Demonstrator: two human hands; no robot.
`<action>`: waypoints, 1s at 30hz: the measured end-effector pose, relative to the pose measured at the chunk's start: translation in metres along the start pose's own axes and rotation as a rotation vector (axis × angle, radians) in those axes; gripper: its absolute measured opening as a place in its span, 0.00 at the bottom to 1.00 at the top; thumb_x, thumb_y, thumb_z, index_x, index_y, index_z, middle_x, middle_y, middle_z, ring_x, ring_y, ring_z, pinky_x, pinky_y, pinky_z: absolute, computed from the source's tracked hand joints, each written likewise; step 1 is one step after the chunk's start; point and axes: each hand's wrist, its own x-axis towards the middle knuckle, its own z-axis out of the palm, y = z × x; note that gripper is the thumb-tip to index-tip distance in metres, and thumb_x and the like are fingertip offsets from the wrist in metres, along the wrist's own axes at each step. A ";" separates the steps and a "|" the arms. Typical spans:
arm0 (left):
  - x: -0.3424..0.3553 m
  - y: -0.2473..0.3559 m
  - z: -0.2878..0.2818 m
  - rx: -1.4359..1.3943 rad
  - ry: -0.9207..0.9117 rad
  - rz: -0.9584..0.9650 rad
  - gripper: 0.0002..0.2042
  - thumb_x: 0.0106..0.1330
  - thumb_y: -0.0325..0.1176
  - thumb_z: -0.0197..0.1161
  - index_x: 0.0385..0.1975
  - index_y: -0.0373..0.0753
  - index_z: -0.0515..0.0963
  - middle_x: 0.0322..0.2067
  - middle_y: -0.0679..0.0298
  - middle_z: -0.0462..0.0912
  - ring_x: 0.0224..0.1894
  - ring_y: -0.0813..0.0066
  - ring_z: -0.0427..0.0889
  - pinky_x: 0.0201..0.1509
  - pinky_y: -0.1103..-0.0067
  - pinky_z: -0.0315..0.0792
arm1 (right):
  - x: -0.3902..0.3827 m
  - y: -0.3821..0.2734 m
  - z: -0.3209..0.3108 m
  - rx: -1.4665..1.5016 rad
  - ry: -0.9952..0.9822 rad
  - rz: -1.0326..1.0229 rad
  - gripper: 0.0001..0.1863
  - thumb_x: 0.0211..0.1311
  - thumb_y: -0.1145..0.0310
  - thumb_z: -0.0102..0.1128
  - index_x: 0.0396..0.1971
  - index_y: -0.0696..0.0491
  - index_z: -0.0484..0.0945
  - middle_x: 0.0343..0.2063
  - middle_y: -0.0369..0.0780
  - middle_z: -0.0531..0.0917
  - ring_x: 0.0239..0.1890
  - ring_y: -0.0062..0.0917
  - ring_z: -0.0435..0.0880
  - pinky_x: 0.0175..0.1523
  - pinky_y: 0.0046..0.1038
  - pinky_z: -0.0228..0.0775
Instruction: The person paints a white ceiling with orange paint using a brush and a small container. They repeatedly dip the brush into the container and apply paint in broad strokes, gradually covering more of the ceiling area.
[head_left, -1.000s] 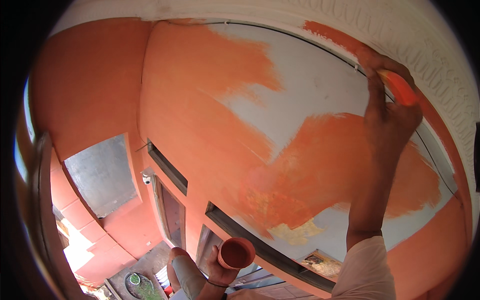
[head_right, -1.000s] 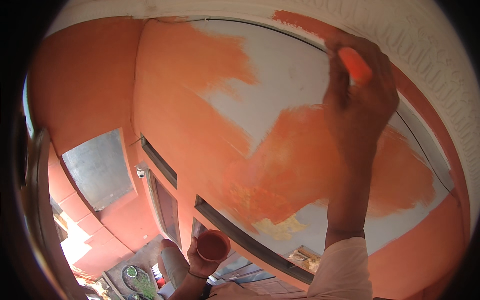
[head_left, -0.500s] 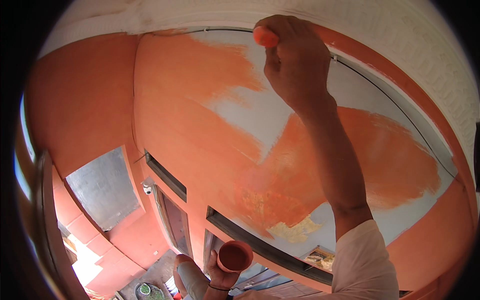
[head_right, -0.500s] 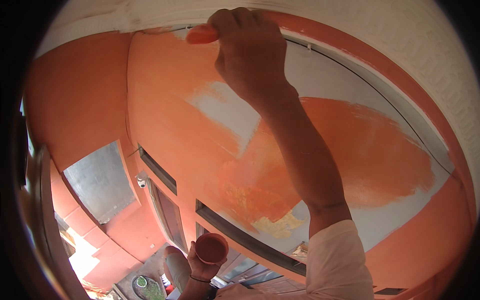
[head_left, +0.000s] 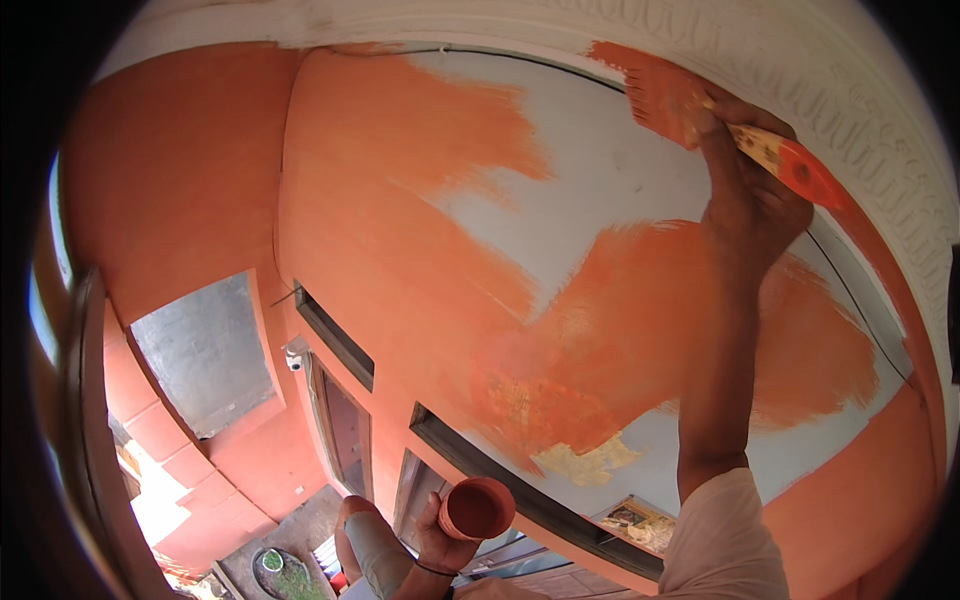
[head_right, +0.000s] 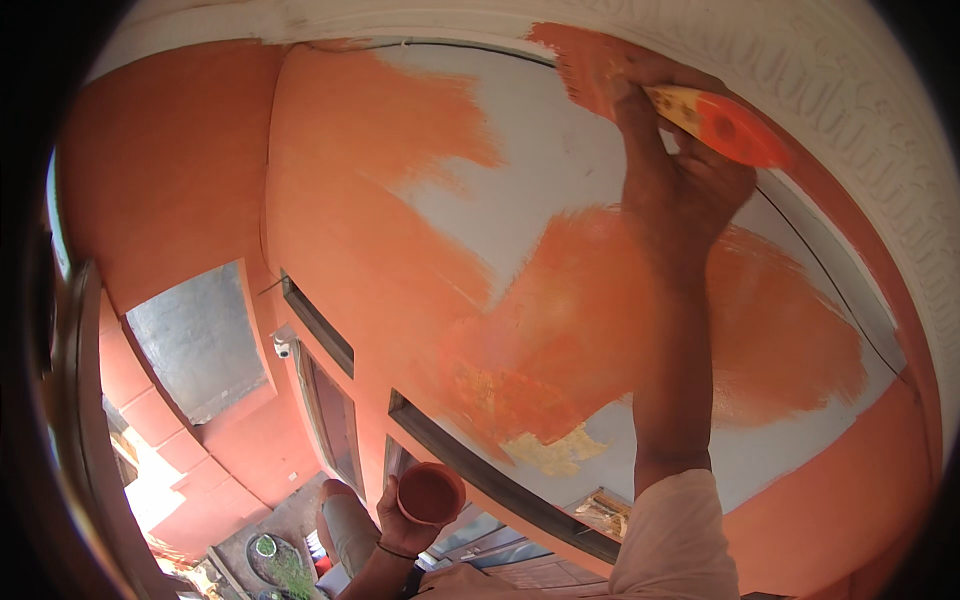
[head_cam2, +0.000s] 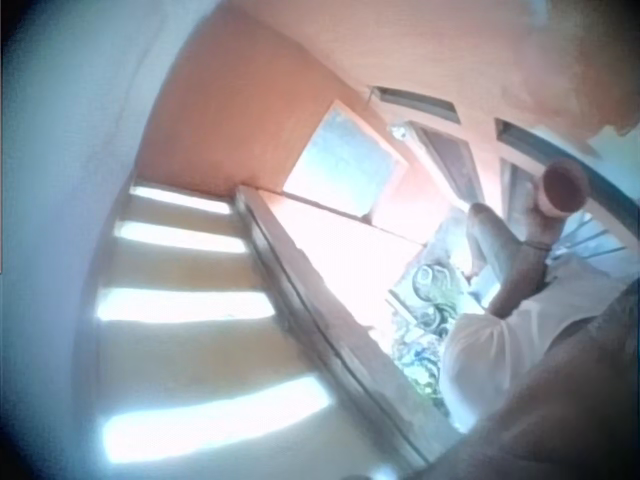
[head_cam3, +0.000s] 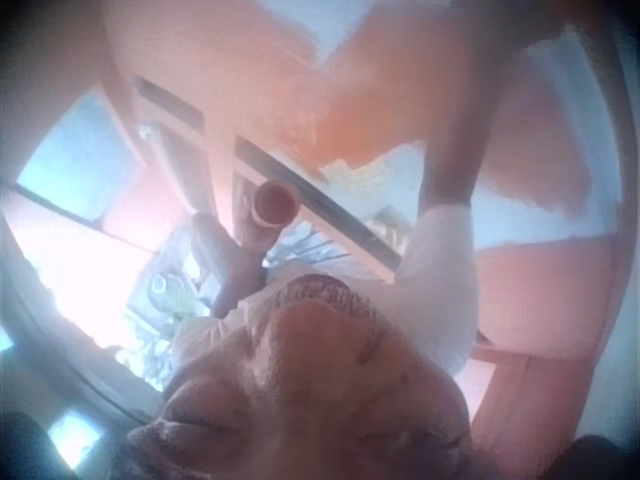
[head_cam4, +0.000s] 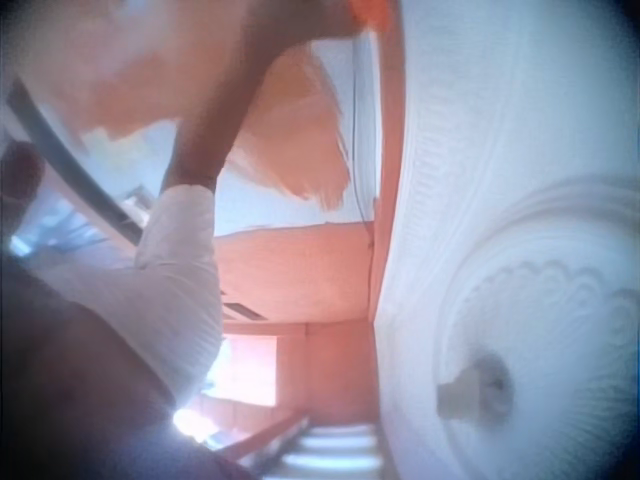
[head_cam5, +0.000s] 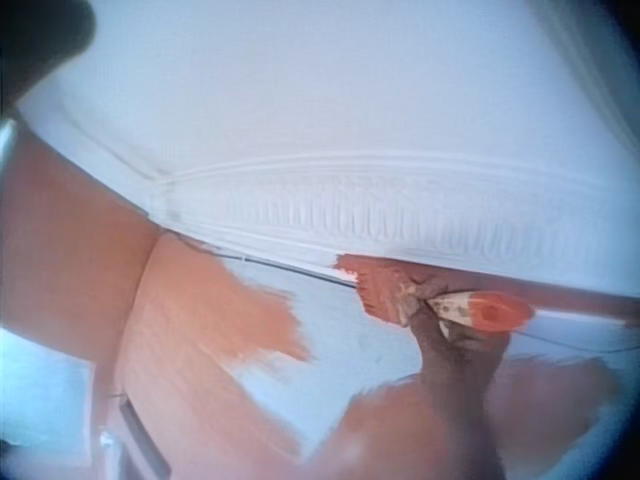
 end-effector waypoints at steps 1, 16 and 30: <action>0.000 -0.001 -0.001 0.003 0.002 -0.008 0.39 0.71 0.64 0.62 0.67 0.35 0.73 0.64 0.53 0.80 0.68 0.54 0.77 0.73 0.53 0.69 | 0.000 0.008 0.007 0.000 -0.016 0.034 0.05 0.67 0.78 0.71 0.40 0.61 0.85 0.33 0.38 0.89 0.34 0.15 0.85 0.44 0.19 0.79; -0.005 0.004 -0.007 0.005 0.039 0.076 0.36 0.73 0.63 0.59 0.66 0.36 0.74 0.64 0.54 0.80 0.68 0.55 0.77 0.74 0.53 0.68 | -0.027 0.005 0.021 -0.828 -0.165 -0.680 0.13 0.57 0.83 0.71 0.39 0.49 0.84 0.41 0.37 0.87 0.39 0.28 0.85 0.40 0.28 0.80; 0.002 0.003 -0.001 -0.060 0.078 0.050 0.33 0.72 0.65 0.59 0.68 0.48 0.72 0.62 0.56 0.79 0.61 0.50 0.82 0.46 0.52 0.86 | -0.099 -0.049 -0.006 -0.118 -0.009 0.092 0.14 0.58 0.87 0.72 0.40 0.56 0.82 0.44 0.43 0.88 0.41 0.26 0.87 0.43 0.28 0.83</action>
